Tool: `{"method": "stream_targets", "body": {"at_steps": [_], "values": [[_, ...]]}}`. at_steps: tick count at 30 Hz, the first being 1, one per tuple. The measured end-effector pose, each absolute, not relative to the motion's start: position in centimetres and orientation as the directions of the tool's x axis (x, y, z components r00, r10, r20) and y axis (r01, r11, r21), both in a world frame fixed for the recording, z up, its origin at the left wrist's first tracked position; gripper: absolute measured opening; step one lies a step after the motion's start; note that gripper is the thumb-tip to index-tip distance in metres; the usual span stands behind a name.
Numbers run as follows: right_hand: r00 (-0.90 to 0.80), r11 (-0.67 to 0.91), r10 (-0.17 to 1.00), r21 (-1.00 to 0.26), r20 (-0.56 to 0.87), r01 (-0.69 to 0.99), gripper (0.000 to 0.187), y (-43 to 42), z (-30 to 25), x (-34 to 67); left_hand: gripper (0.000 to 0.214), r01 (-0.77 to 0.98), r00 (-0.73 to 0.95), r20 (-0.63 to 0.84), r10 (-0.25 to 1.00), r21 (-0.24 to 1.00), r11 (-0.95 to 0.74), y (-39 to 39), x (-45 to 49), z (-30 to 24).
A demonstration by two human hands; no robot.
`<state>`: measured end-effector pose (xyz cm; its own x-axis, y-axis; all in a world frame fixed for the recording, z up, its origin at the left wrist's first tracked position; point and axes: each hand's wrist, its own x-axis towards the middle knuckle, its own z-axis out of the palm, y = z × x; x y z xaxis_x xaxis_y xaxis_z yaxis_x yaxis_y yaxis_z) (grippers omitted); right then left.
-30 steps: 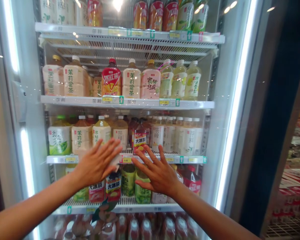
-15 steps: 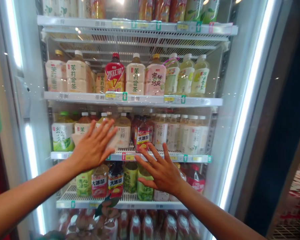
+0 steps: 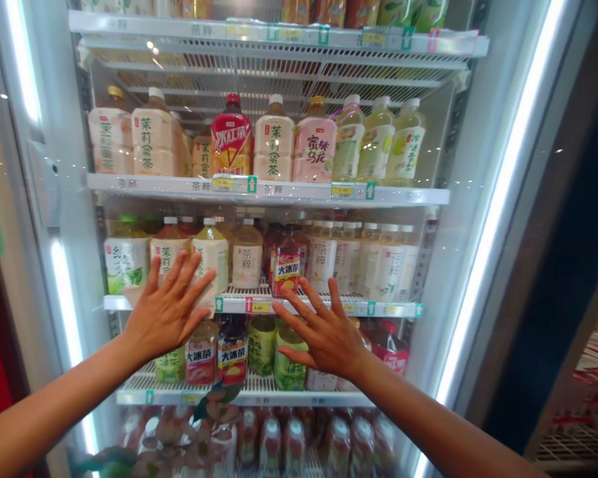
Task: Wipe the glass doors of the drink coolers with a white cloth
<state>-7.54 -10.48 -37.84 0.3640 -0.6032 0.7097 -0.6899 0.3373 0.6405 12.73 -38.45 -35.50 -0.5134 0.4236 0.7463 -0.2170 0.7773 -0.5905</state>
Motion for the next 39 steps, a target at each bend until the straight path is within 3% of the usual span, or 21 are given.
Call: {"method": "stream_targets", "body": {"at_steps": [2, 6, 8, 10, 12, 14, 16, 19, 21, 25, 27, 31, 33, 35, 39], "values": [[0.365, 0.336, -0.606, 0.644, 0.706, -0.688, 0.081, -10.5, -37.8, -7.5, 0.088, -0.235, -0.504, 0.775, 0.381, -0.548, 0.803, -38.5, 12.9, -36.6], [0.371, 0.332, -0.603, 0.645, 0.706, -0.688, 0.083, -10.5, -37.7, -7.5, 0.081, -0.040, -0.615, 0.548, 0.567, -0.740, 0.671, -38.5, 13.9, -42.9], [0.373, 0.330, -0.598, 0.642, 0.709, -0.692, 0.083, -10.5, -37.7, -7.4, 0.076, 0.009, -0.624, 0.477, 0.618, -0.787, 0.617, -38.8, 14.2, -43.3], [0.372, 0.329, -0.596, 0.639, 0.712, -0.696, 0.083, -10.6, -37.7, -7.4, 0.078, -0.067, -0.608, 0.565, 0.558, -0.737, 0.673, -39.2, 14.1, -41.0], [0.368, 0.333, -0.594, 0.635, 0.716, -0.697, 0.083, -10.6, -37.7, -7.4, 0.084, -0.220, -0.546, 0.734, 0.404, -0.591, 0.776, -39.3, 13.6, -37.9], [0.367, 0.337, -0.595, 0.637, 0.715, -0.694, 0.083, -10.6, -37.8, -7.4, 0.088, -0.294, -0.493, 0.813, 0.311, -0.492, 0.820, -39.0, 13.2, -36.4], [0.369, 0.338, -0.597, 0.641, 0.712, -0.689, 0.082, -10.6, -37.8, -7.4, 0.090, -0.236, -0.531, 0.757, 0.379, -0.562, 0.793, -38.4, 13.0, -37.3], [0.371, 0.333, -0.598, 0.641, 0.710, -0.691, 0.081, -10.5, -37.8, -7.5, 0.088, -0.076, -0.607, 0.561, 0.562, -0.746, 0.662, -37.9, 13.1, -39.5], [0.367, 0.331, -0.599, 0.637, 0.712, -0.696, 0.081, -10.5, -37.8, -7.5, 0.086, -0.060, -0.606, 0.533, 0.591, -0.771, 0.634, -37.8, 12.8, -38.4], [0.377, 0.338, -0.591, 0.643, 0.713, -0.687, 0.078, -10.6, -37.8, -7.5, 0.085, -0.261, -0.471, 0.794, 0.385, -0.542, 0.799, -36.7, 11.1, -31.9], [0.382, 0.337, -0.589, 0.646, 0.712, -0.685, 0.076, -10.6, -37.8, -7.5, 0.086, -0.286, -0.438, 0.829, 0.347, -0.495, 0.821, -35.6, 10.2, -31.1], [0.381, 0.327, -0.593, 0.644, 0.709, -0.691, 0.075, -10.6, -37.8, -7.5, 0.081, -0.082, -0.559, 0.572, 0.600, -0.758, 0.647, -34.3, 10.0, -35.8], [0.378, 0.326, -0.595, 0.643, 0.710, -0.694, 0.075, -10.6, -37.8, -7.5, 0.075, -0.006, -0.588, 0.450, 0.672, -0.833, 0.553, -34.7, 10.1, -36.5], [0.377, 0.327, -0.593, 0.641, 0.711, -0.695, 0.075, -10.6, -37.8, -7.5, 0.078, -0.059, -0.586, 0.510, 0.630, -0.802, 0.595, -35.4, 10.2, -34.1], [0.388, 0.322, -0.582, 0.641, 0.715, -0.697, 0.076, -10.7, -37.8, -7.4, 0.086, -0.303, -0.450, 0.811, 0.375, -0.533, 0.790, -36.1, 10.0, -28.1]]}}
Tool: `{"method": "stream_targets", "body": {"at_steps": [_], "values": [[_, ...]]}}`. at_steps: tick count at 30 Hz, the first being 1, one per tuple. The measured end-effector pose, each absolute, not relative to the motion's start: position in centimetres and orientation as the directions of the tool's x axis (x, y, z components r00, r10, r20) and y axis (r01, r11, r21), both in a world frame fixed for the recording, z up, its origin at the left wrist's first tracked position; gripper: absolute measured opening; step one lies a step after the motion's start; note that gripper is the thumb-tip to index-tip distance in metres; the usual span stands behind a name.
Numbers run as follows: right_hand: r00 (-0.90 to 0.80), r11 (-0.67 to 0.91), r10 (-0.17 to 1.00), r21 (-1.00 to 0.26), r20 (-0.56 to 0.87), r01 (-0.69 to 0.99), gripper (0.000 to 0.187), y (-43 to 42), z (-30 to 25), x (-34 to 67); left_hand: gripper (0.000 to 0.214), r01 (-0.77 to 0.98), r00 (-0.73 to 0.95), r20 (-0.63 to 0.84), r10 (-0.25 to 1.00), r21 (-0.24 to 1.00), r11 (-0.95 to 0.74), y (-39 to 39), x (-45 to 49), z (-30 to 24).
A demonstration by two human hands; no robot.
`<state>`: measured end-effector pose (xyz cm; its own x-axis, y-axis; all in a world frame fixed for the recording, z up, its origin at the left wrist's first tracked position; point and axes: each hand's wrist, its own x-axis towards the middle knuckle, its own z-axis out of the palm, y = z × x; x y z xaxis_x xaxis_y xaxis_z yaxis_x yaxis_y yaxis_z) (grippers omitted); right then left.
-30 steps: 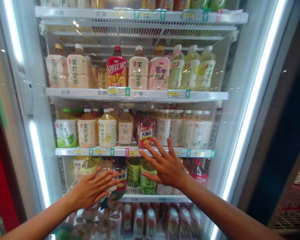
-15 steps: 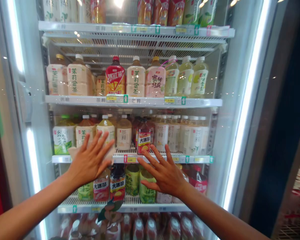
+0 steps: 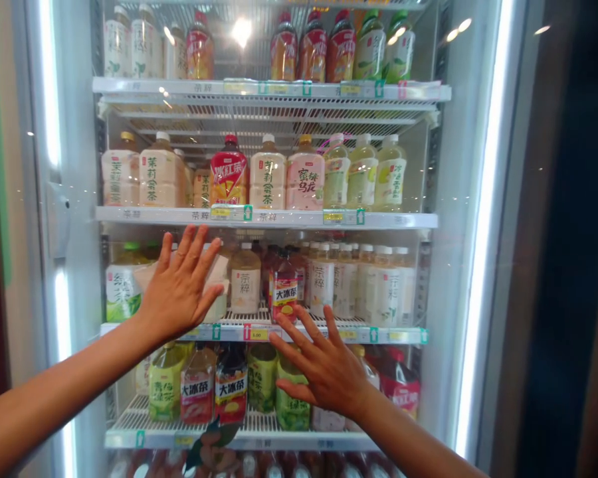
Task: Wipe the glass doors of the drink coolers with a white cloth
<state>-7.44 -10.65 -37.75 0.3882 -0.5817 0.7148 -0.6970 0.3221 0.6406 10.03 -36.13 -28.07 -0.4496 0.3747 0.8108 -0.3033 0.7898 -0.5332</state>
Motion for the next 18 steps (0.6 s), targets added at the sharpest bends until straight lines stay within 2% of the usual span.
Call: {"method": "stream_targets", "body": {"at_steps": [2, 5, 7, 9, 11, 13, 15, 18], "values": [[0.392, 0.319, -0.576, 0.638, 0.718, -0.701, 0.076, -10.7, -37.7, -7.4, 0.087, -0.298, -0.453, 0.801, 0.391, -0.550, 0.780, -36.0, 10.3, -28.6], [0.395, 0.312, -0.572, 0.636, 0.719, -0.706, 0.075, -10.7, -37.6, -7.3, 0.084, -0.122, -0.568, 0.562, 0.601, -0.780, 0.614, -35.7, 11.0, -31.9], [0.401, 0.308, -0.567, 0.637, 0.719, -0.707, 0.073, -10.7, -37.6, -7.3, 0.081, -0.052, -0.606, 0.449, 0.657, -0.846, 0.531, -35.7, 11.0, -32.1], [0.407, 0.307, -0.561, 0.638, 0.721, -0.706, 0.071, -10.6, -37.5, -7.3, 0.082, -0.134, -0.587, 0.548, 0.596, -0.791, 0.597, -35.6, 10.4, -29.7], [0.411, 0.305, -0.558, 0.639, 0.721, -0.706, 0.070, -10.6, -37.5, -7.3, 0.083, -0.264, -0.508, 0.714, 0.482, -0.662, 0.702, -35.2, 9.6, -26.6], [0.411, 0.301, -0.556, 0.636, 0.722, -0.710, 0.069, -10.7, -37.5, -7.3, 0.085, -0.303, -0.468, 0.768, 0.437, -0.604, 0.738, -34.5, 8.8, -25.1], [0.411, 0.298, -0.547, 0.628, 0.730, -0.719, 0.070, -10.8, -37.7, -7.3, 0.086, -0.235, -0.526, 0.692, 0.495, -0.677, 0.697, -33.7, 8.5, -26.0], [0.430, 0.274, -0.525, 0.625, 0.734, -0.731, 0.069, -10.8, -37.8, -7.4, 0.080, -0.041, -0.622, 0.447, 0.643, -0.838, 0.544, -32.7, 8.7, -28.8]]}}
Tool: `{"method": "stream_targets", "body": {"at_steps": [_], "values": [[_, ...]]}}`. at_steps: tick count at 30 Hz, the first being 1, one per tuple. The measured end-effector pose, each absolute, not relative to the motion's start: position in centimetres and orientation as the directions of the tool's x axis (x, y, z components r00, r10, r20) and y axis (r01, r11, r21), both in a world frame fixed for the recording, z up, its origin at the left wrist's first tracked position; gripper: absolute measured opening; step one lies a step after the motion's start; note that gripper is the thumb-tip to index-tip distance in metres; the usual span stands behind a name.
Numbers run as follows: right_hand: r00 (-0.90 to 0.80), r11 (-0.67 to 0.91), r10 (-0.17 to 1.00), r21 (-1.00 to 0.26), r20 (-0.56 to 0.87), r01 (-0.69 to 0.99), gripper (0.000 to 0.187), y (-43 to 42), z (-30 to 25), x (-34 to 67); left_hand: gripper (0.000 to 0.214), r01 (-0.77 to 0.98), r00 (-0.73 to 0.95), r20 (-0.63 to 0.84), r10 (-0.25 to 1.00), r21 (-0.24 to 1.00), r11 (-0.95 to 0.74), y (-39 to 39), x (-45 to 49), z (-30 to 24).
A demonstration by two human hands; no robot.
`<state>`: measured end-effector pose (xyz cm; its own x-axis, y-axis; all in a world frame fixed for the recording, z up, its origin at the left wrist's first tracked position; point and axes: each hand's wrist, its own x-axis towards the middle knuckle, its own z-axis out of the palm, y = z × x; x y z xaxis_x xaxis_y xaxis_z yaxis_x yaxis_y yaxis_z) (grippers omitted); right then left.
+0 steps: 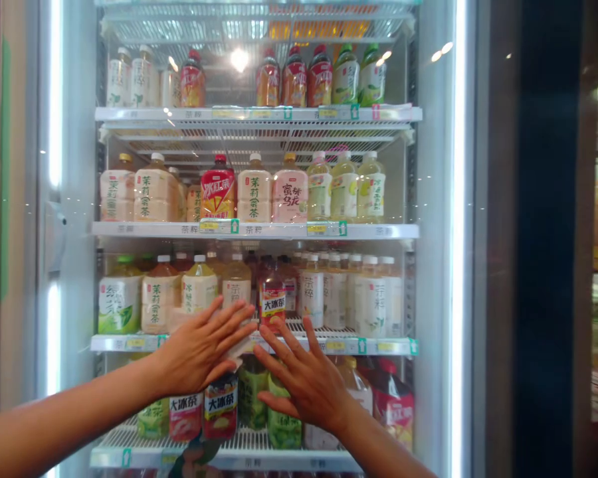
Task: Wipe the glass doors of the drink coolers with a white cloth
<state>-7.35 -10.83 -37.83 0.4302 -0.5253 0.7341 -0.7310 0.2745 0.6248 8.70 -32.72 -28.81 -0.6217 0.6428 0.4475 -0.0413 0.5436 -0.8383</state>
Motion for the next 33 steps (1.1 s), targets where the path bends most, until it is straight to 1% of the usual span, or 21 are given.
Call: {"method": "stream_targets", "body": {"at_steps": [2, 3, 5, 7, 8, 10, 13, 14, 16, 18, 19, 20, 21, 22, 24, 26, 27, 28, 31, 32, 33], "values": [[0.450, 0.242, -0.503, 0.620, 0.738, -0.747, 0.068, -10.4, -37.6, -7.5, 0.074, 0.028, -0.631, 0.355, 0.690, -0.878, 0.477, -32.1, 8.4, -28.7], [0.451, 0.233, -0.490, 0.611, 0.746, -0.756, 0.068, -10.0, -37.5, -7.7, 0.073, 0.018, -0.624, 0.372, 0.687, -0.873, 0.488, -31.7, 8.0, -27.8], [0.412, 0.271, -0.461, 0.567, 0.786, -0.778, 0.072, -8.7, -37.1, -8.5, 0.076, -0.065, -0.595, 0.492, 0.636, -0.818, 0.572, -30.5, 6.6, -25.7], [0.328, 0.370, -0.419, 0.489, 0.847, -0.790, 0.078, -7.0, -36.8, -9.7, 0.078, -0.123, -0.569, 0.585, 0.578, -0.756, 0.643, -28.8, 4.9, -24.7], [0.286, 0.421, -0.398, 0.450, 0.872, -0.788, 0.082, -6.1, -36.8, -10.4, 0.078, -0.108, -0.577, 0.576, 0.578, -0.756, 0.646, -27.9, 4.2, -25.0], [0.236, 0.488, -0.374, 0.406, 0.897, -0.773, 0.086, -4.7, -37.1, -11.8, 0.075, -0.001, -0.620, 0.457, 0.638, -0.813, 0.582, -26.4, 3.1, -26.7], [0.252, 0.508, -0.375, 0.425, 0.892, -0.750, 0.085, -3.7, -38.0, -13.0, 0.069, 0.196, -0.642, 0.218, 0.735, -0.880, 0.432, -24.9, 2.0, -28.2], [0.259, 0.509, -0.370, 0.428, 0.892, -0.747, 0.084, -3.7, -38.3, -13.2, 0.068, 0.214, -0.634, 0.201, 0.747, -0.882, 0.419, -24.5, 1.7, -27.6], [0.263, 0.508, -0.360, 0.425, 0.895, -0.749, 0.084, -3.8, -38.6, -13.3, 0.069, 0.137, -0.610, 0.319, 0.726, -0.859, 0.493, -23.5, 0.9, -25.0], [0.260, 0.507, -0.355, 0.418, 0.898, -0.754, 0.084, -3.9, -38.6, -13.1, 0.071, -0.030, -0.554, 0.535, 0.638, -0.779, 0.626, -22.6, 0.0, -22.3], [0.260, 0.504, -0.353, 0.417, 0.899, -0.756, 0.085, -4.0, -38.5, -13.0, 0.072, -0.090, -0.525, 0.604, 0.600, -0.740, 0.667, -22.3, -0.3, -21.7], [0.259, 0.502, -0.349, 0.413, 0.901, -0.760, 0.085, -4.0, -38.5, -13.0, 0.073, -0.112, -0.514, 0.627, 0.586, -0.726, 0.678, -22.2, -0.4, -21.8], [0.257, 0.500, -0.343, 0.408, 0.903, -0.764, 0.086, -4.0, -38.4, -12.9, 0.074, -0.088, -0.518, 0.600, 0.610, -0.747, 0.659, -22.2, -0.3, -22.5], [0.256, 0.498, -0.337, 0.403, 0.906, -0.768, 0.086, -3.9, -38.4, -12.9, 0.075, -0.028, -0.535, 0.527, 0.660, -0.792, 0.610, -22.3, 0.0, -23.8], [0.256, 0.493, -0.329, 0.396, 0.909, -0.775, 0.087, -3.9, -38.4, -12.9, 0.074, 0.141, -0.564, 0.315, 0.764, -0.874, 0.465, -22.9, 0.6, -26.5], [0.258, 0.482, -0.323, 0.393, 0.911, -0.783, 0.088, -3.9, -38.5, -12.9, 0.072, 0.241, -0.573, 0.188, 0.797, -0.891, 0.384, -23.3, 1.0, -27.5], [0.260, 0.476, -0.320, 0.392, 0.911, -0.787, 0.089, -3.9, -38.5, -12.9, 0.072, 0.237, -0.576, 0.200, 0.793, -0.887, 0.396, -23.3, 0.9, -27.0], [0.261, 0.471, -0.317, 0.390, 0.912, -0.791, 0.089, -3.9, -38.5, -12.9, 0.073, 0.192, -0.577, 0.266, 0.772, -0.875, 0.445, -23.0, 0.6, -26.0], [0.258, 0.460, -0.310, 0.382, 0.915, -0.801, 0.090, -3.9, -38.5, -12.9, 0.078, -0.018, -0.525, 0.537, 0.661, -0.783, 0.622, -22.0, -0.5, -23.1], [0.257, 0.458, -0.307, 0.379, 0.916, -0.804, 0.089, -3.9, -38.5, -12.9, 0.080, -0.048, -0.508, 0.574, 0.642, -0.763, 0.644, -21.7, -0.6, -22.9], [0.257, 0.455, -0.305, 0.377, 0.917, -0.807, 0.089, -3.9, -38.5, -12.9, 0.081, -0.039, -0.510, 0.564, 0.649, -0.769, 0.638, -21.6, -0.6, -23.2]]}}
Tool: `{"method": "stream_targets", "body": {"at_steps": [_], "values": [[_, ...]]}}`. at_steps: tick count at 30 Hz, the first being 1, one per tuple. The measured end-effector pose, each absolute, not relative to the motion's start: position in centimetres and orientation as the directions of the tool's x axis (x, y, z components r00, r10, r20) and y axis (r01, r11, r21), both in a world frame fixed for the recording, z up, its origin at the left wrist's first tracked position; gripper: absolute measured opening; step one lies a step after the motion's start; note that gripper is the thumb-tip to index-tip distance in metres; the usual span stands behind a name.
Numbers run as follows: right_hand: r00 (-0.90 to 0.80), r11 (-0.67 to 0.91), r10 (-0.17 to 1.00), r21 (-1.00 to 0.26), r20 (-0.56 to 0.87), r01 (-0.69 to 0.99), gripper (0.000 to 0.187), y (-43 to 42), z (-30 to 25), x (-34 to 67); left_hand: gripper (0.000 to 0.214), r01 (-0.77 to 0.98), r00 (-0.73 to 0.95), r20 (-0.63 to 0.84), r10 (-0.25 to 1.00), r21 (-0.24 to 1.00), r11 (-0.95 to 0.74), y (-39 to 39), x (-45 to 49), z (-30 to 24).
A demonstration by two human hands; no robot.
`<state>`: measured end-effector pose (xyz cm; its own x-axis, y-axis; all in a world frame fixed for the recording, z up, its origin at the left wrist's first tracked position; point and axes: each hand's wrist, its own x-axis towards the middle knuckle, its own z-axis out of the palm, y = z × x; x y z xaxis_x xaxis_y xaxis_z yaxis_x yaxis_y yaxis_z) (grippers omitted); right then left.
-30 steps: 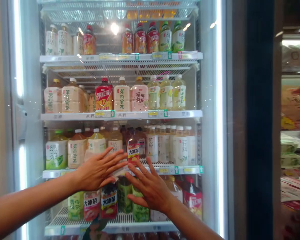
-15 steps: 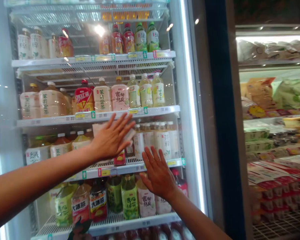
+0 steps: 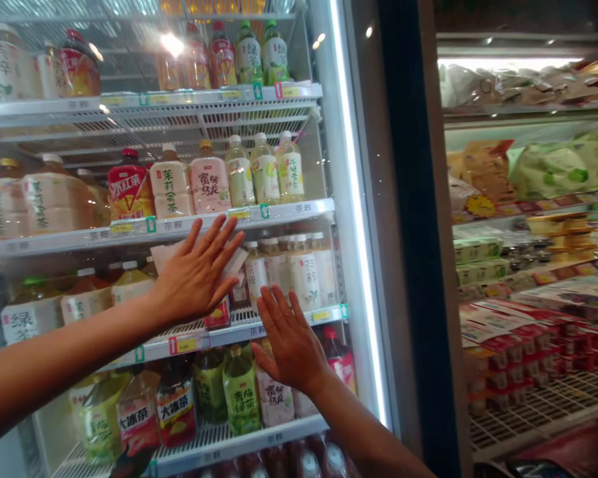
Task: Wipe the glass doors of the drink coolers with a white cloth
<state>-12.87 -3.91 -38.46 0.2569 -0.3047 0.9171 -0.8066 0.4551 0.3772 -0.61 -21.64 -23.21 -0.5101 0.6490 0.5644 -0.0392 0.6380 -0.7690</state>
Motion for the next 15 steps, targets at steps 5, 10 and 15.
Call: {"method": "stream_targets", "body": {"at_steps": [5, 10, 15], "values": [[0.251, 0.455, -0.306, 0.373, 0.918, -0.809, 0.086, -3.9, -38.4, -12.8, 0.079, 0.242, -0.560, 0.246, 0.792, -0.865, 0.440, -22.9, 0.4, -25.3], [0.246, 0.456, -0.302, 0.366, 0.921, -0.811, 0.085, -3.8, -38.5, -13.0, 0.082, -0.041, -0.494, 0.613, 0.616, -0.724, 0.688, -23.1, -0.4, -20.1], [0.256, 0.457, -0.306, 0.377, 0.917, -0.806, 0.087, -3.8, -38.5, -13.0, 0.084, 0.135, -0.544, 0.375, 0.751, -0.844, 0.520, -23.6, 0.5, -23.2]]}}
